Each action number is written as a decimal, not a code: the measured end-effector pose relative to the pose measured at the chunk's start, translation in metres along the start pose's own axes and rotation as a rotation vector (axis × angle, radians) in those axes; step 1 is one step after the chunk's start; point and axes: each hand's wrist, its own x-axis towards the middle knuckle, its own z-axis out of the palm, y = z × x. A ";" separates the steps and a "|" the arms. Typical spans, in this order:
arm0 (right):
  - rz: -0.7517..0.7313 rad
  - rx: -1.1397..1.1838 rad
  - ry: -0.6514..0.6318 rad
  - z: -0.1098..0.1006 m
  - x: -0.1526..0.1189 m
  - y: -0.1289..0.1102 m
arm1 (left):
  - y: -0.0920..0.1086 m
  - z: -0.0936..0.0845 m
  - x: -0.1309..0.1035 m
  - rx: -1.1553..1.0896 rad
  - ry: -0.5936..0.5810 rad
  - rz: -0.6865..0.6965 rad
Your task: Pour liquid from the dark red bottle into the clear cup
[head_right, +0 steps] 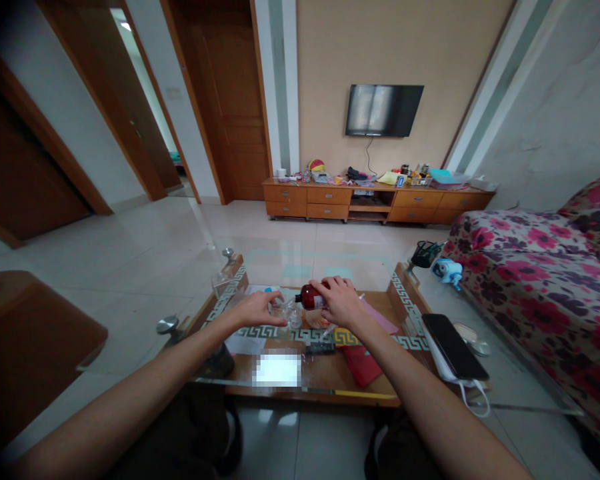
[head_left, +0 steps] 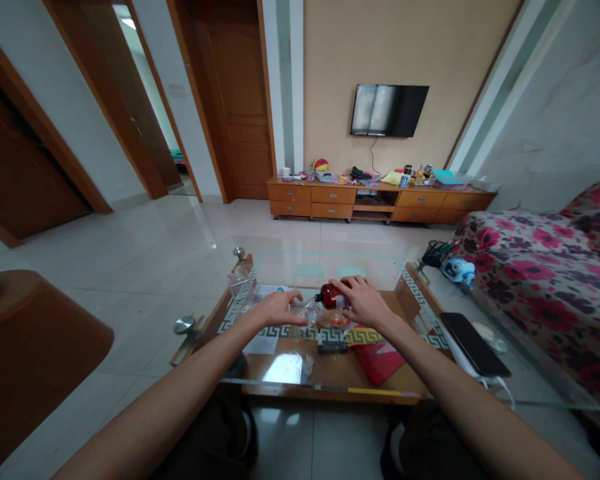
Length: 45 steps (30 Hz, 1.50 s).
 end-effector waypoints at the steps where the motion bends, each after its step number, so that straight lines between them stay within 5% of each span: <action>1: 0.000 -0.002 -0.001 0.000 0.000 0.000 | 0.000 0.000 0.000 0.001 -0.001 -0.004; 45: 0.000 -0.002 0.004 0.002 -0.002 0.002 | -0.001 0.002 0.002 0.051 -0.006 0.015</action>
